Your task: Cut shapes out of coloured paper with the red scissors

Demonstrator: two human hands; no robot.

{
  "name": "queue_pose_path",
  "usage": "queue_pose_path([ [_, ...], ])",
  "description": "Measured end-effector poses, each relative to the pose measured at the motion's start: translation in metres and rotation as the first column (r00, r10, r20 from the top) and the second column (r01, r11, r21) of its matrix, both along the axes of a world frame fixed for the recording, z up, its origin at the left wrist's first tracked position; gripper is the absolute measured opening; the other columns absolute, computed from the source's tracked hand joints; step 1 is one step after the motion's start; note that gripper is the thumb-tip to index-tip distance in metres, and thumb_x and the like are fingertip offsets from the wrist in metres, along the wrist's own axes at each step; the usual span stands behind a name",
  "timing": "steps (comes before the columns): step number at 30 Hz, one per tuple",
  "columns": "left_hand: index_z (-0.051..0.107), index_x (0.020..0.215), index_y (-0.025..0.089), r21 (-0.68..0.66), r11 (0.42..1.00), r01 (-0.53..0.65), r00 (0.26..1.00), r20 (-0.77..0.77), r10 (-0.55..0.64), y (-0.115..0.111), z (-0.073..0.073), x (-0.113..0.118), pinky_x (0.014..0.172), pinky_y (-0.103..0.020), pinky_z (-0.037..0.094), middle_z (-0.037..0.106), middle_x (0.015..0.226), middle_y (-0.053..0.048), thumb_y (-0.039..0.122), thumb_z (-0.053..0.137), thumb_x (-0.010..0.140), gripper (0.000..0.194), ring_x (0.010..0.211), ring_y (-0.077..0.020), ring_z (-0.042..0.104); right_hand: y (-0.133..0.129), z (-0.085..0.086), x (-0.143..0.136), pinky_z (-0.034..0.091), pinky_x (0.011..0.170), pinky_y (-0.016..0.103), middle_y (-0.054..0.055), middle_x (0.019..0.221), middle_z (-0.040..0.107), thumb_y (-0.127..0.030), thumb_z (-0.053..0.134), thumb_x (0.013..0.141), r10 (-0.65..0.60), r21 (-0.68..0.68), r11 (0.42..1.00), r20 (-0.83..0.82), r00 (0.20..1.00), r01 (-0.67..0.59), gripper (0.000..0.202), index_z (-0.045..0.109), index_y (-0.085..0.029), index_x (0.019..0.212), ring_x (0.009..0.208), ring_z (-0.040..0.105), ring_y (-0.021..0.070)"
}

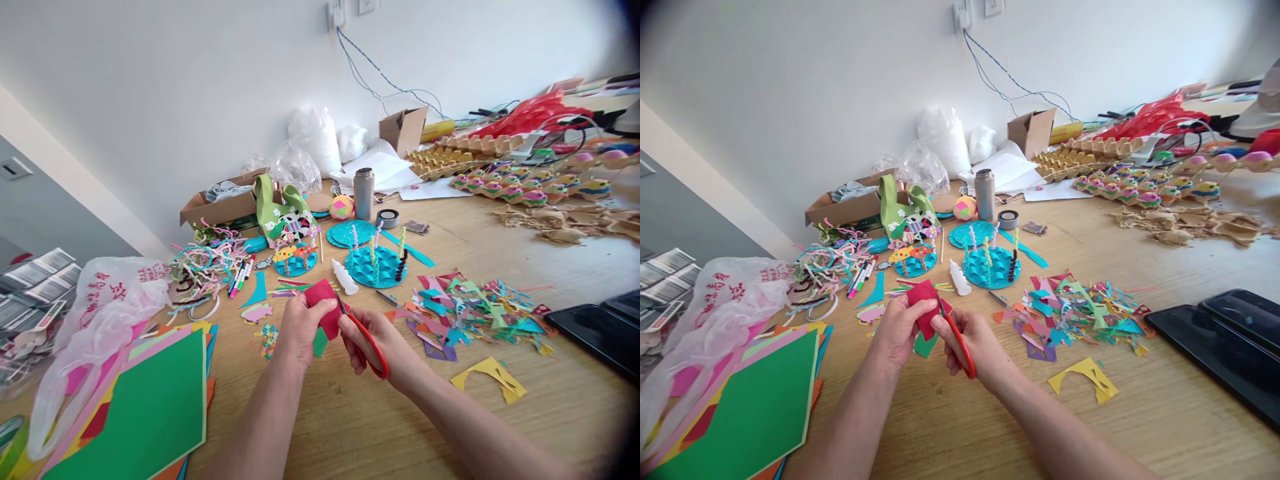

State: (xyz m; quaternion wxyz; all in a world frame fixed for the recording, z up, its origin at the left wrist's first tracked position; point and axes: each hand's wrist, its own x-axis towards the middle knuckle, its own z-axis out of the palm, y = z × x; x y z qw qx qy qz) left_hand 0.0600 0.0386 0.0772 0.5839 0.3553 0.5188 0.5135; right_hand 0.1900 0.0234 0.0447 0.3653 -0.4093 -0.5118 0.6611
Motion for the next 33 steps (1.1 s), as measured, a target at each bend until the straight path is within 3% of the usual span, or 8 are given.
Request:
queue_pose_path([
  [33, 0.064, 0.061, 0.013, -0.003, 1.0, 0.019, 0.999, 0.034, -0.019, -0.0007, 0.0004, 0.0009, 0.05, -0.021, 0.038, 0.065, 0.057, -0.002, 0.026, 0.076, 0.056, 0.019, 0.05, -0.0097, 0.052, 0.0002, 0.0, -0.0001, 0.036, 0.031, 0.015, -0.009, 0.043, 0.048, -0.072, 0.06, 0.07, 0.001, -0.025, 1.0, -0.048, 0.999, -0.002, 0.055, 0.047, -0.019, 0.074, 0.031, 0.046, 0.006],
])
